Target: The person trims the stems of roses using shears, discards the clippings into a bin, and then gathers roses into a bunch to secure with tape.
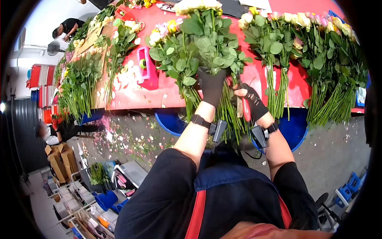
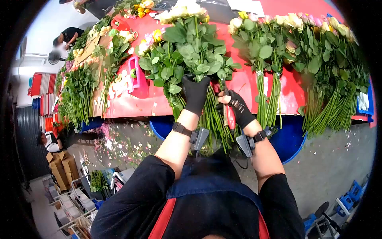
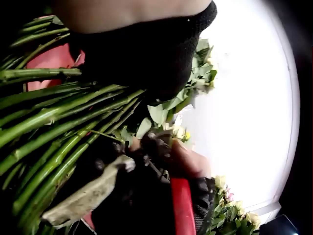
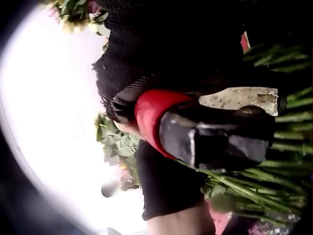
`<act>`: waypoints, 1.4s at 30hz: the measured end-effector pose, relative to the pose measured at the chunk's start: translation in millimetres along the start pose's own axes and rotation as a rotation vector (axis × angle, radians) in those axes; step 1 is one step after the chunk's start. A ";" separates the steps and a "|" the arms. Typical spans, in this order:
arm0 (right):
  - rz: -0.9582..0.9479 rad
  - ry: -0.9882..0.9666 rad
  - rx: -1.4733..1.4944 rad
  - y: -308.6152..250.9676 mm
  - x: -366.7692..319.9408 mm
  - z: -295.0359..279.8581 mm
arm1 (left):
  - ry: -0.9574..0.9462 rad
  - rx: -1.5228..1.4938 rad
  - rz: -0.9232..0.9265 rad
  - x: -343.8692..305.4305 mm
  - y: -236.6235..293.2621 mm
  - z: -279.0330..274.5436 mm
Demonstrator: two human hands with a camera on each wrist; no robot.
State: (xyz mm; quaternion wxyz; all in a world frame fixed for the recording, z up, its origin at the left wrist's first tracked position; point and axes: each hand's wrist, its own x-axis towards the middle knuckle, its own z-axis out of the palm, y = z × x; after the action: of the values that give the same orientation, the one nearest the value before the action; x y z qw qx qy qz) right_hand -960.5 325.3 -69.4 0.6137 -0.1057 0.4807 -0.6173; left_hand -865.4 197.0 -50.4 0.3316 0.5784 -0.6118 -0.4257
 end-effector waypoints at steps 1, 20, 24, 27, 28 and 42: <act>-0.013 0.005 -0.073 1.1 -0.7 5.9 | -0.029 -0.107 -0.028 3.2 -2.5 1.0; -0.542 0.134 0.228 -20.3 -126.0 96.1 | -0.390 -0.471 0.393 -61.9 56.3 -113.2; -0.728 0.112 -0.086 11.5 -125.7 113.7 | -0.505 -0.297 0.447 -65.0 26.3 -204.9; -0.917 0.457 -1.374 57.7 -127.2 156.3 | -0.473 -0.290 0.709 -60.2 1.6 -267.7; -0.872 0.403 -1.226 65.6 -126.6 176.3 | -0.438 -0.211 0.787 -55.1 1.6 -287.2; -0.086 -0.257 -0.076 166.2 -76.9 380.1 | -0.692 -0.424 0.074 -48.3 -191.9 -481.6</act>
State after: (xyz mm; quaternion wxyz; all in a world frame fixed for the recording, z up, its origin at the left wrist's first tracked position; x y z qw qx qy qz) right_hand -560.4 251.0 41.7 0.6387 -0.2277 0.4160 -0.6059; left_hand -345.8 184.8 -18.7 0.2332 0.2973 -0.6063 -0.6998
